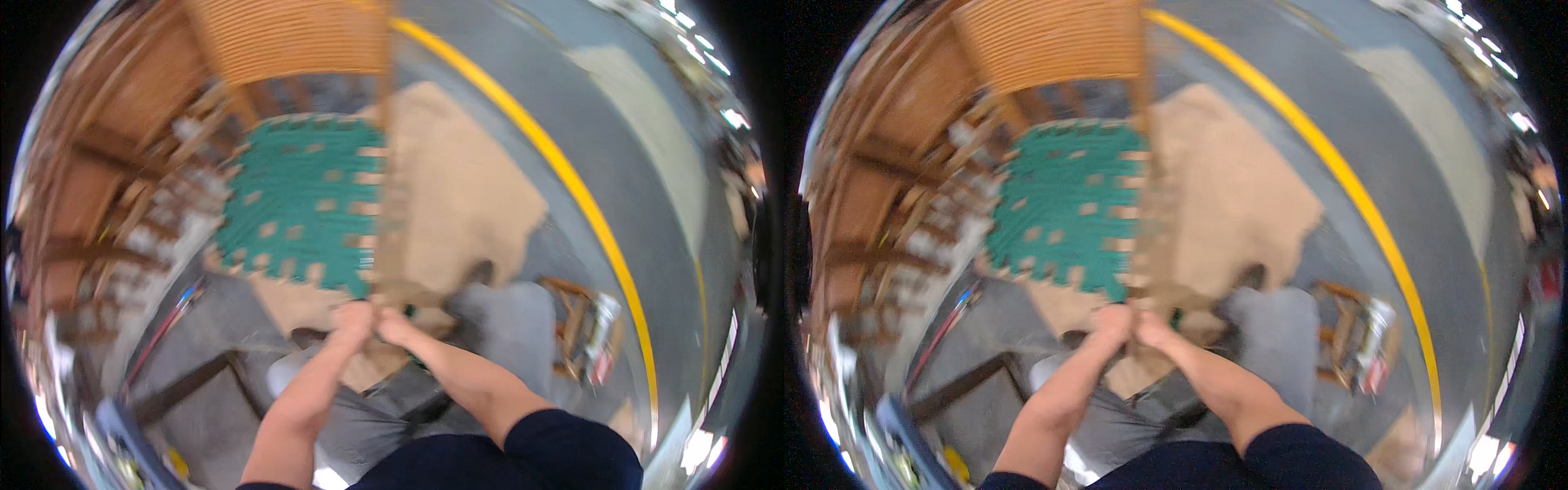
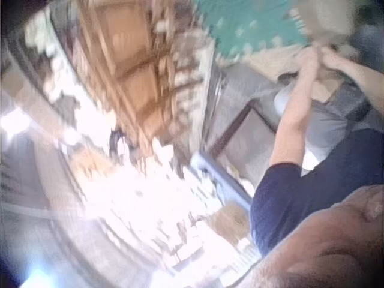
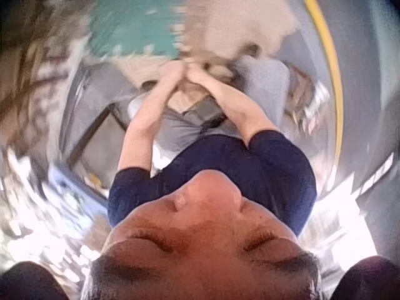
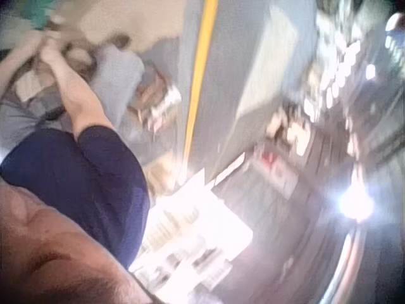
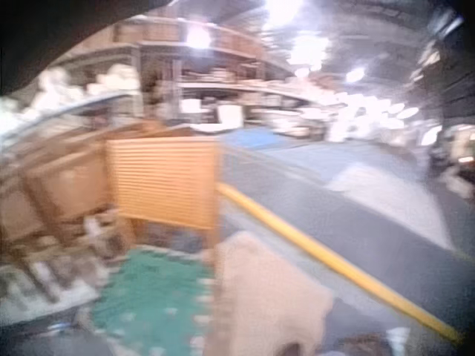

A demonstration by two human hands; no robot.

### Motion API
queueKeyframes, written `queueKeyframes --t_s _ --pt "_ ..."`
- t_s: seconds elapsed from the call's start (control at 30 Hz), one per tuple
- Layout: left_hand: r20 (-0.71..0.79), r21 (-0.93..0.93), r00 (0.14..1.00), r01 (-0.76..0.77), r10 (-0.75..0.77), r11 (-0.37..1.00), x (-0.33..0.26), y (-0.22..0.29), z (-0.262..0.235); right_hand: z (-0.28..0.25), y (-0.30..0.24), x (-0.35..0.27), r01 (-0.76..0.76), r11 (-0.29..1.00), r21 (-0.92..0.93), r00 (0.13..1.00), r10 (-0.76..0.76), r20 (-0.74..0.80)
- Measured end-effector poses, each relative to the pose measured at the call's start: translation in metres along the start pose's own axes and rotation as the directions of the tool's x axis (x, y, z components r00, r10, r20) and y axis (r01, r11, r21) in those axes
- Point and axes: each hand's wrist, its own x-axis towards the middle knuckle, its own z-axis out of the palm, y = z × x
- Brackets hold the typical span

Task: The person weaves green straps into a chair seat, staples them with a pneumatic stapler, trims excess with scissors, then places and staples a white fabric sheet over the seat. The finished chair is moved to a staging area.

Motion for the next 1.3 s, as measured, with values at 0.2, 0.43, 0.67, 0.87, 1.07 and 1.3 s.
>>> queueKeyframes --t_s 0.2,0.43,0.67,0.87,1.07,1.3 --pt "-0.249 0.089 0.967 0.079 -0.055 0.993 -0.007 -0.044 0.037 -0.087 -0.121 -0.084 -0.048 0.945 -0.325 0.987 -0.004 -0.158" --pt "-0.165 -0.065 0.975 0.138 -0.147 0.988 -0.009 -0.048 0.032 -0.332 -0.132 -0.278 -0.835 0.529 -0.15 0.291 0.193 -0.937" --pt "-0.052 -0.139 0.987 0.143 -0.152 0.98 -0.016 -0.041 0.01 -0.37 -0.043 -0.313 -0.595 0.804 -0.01 0.365 0.259 -0.894" --pt "-0.076 -0.128 0.994 0.063 -0.073 0.99 -0.022 -0.041 0.014 -0.354 -0.077 -0.318 -0.343 0.92 -0.189 0.525 0.021 -0.851" --pt "-0.163 -0.15 0.985 0.035 -0.059 0.988 -0.012 -0.052 0.035 -0.289 -0.207 -0.253 -0.153 0.969 -0.192 0.682 -0.037 -0.731" --pt "-0.104 -0.123 0.992 -0.087 0.074 0.989 -0.02 -0.05 0.019 -0.121 -0.271 -0.079 -0.276 0.952 -0.135 0.94 0.238 -0.245"
